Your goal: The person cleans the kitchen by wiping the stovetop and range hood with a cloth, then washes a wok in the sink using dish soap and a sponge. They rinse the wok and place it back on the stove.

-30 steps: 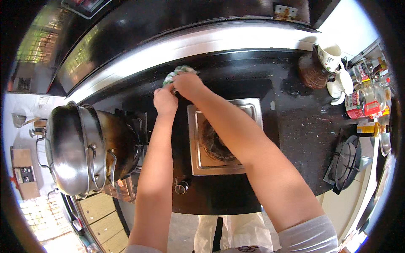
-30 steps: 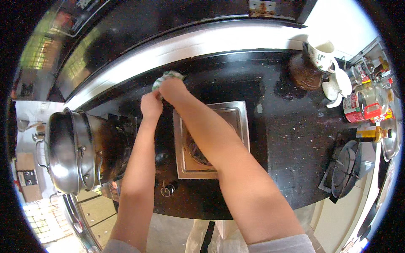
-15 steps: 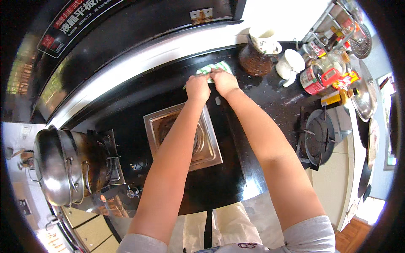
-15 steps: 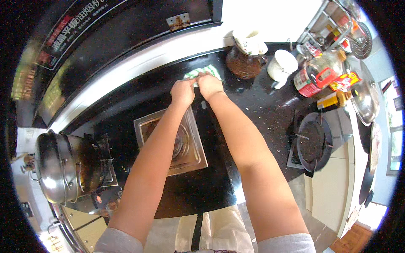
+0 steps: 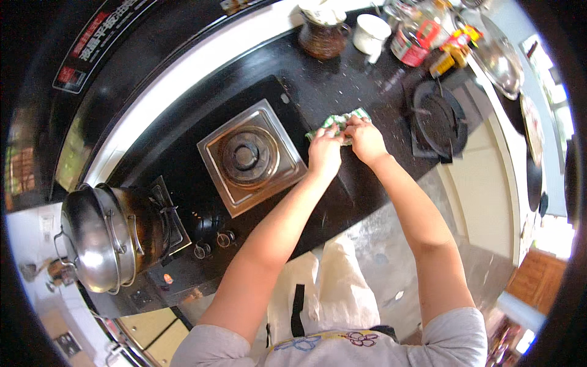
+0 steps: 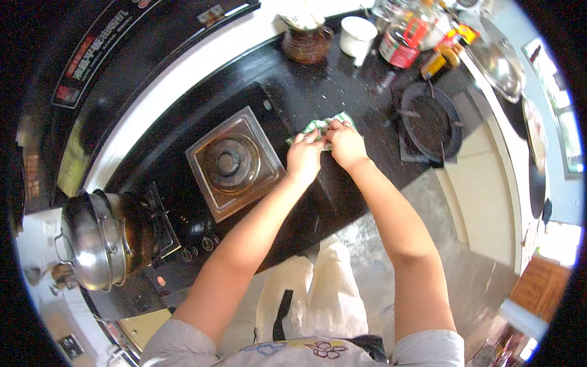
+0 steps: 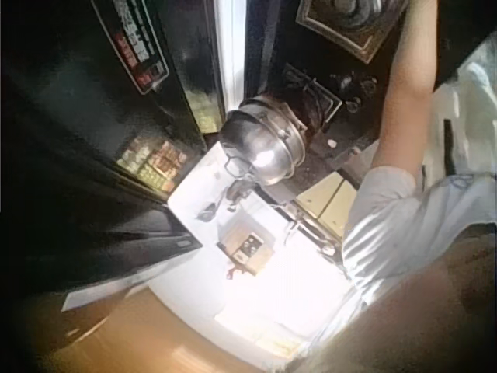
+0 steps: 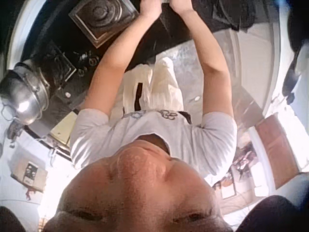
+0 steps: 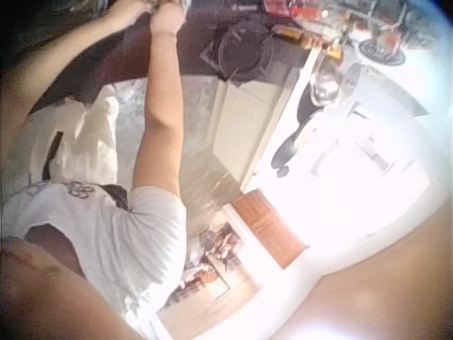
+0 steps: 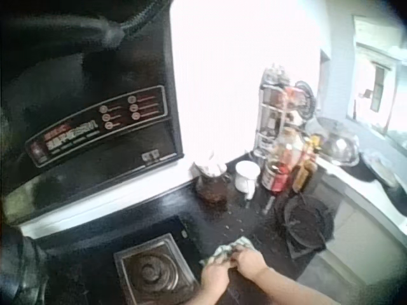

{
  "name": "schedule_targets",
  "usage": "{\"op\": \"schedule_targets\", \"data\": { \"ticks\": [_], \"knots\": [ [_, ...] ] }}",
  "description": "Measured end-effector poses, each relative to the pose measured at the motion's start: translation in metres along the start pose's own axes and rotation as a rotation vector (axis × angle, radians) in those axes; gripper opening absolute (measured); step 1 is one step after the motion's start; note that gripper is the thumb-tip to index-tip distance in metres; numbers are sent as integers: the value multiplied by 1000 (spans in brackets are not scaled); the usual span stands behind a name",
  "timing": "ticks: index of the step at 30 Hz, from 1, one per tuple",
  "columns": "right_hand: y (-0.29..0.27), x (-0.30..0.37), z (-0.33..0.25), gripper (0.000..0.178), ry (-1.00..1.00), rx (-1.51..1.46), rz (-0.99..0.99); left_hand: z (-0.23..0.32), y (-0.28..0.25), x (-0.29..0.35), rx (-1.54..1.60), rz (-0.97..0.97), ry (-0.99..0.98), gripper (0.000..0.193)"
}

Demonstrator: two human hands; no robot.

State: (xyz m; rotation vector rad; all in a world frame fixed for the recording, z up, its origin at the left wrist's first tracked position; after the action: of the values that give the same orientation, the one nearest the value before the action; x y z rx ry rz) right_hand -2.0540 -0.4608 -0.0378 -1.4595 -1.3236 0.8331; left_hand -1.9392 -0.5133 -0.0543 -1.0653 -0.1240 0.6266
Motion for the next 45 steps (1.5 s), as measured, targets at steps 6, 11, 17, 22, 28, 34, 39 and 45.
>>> {"op": "schedule_targets", "data": {
  "ticks": [6, 11, 17, 22, 28, 34, 39, 45],
  "knots": [
    [-4, 137, 7, 6, 68, 23, -22, 100, 28, 76, 141, -207, 52, 15],
    [-13, 205, 18, 11, 474, -58, -549, 145, 59, 113, 552, -402, 255, 11],
    [-77, 115, 45, 15, 231, 47, 41, 119, 14, 1, 656, -201, -99, 12],
    [-62, 21, 67, 12, 22, -14, 249, 69, -13, -65, 41, 111, 268, 14],
    [-19, 49, 65, 34, 71, -112, 135, 54, 27, -36, 70, -122, 108, 21],
    [-6, 161, 27, 24, 136, -312, 94, 93, 72, 69, 381, -292, -18, 7],
    [-10, 179, -2, 20, 210, -536, -365, 105, 16, 94, 508, -633, 147, 17],
    [-36, 73, -137, 27, -202, -719, -88, 14, -159, 114, 330, -215, 22, 19]
  ]
}}
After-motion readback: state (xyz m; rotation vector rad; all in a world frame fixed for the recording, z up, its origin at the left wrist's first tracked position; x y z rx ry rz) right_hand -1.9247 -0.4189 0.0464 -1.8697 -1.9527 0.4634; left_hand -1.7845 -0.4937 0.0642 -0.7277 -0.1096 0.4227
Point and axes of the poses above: each hand's wrist, its own x-axis away from the middle knuckle, its own y-axis out of the palm, z = x × y, the point moved 4 cm from there along -x, towards the middle knuckle, and after that the axes turned 12 degrees about -z, right-handed, at the moved point
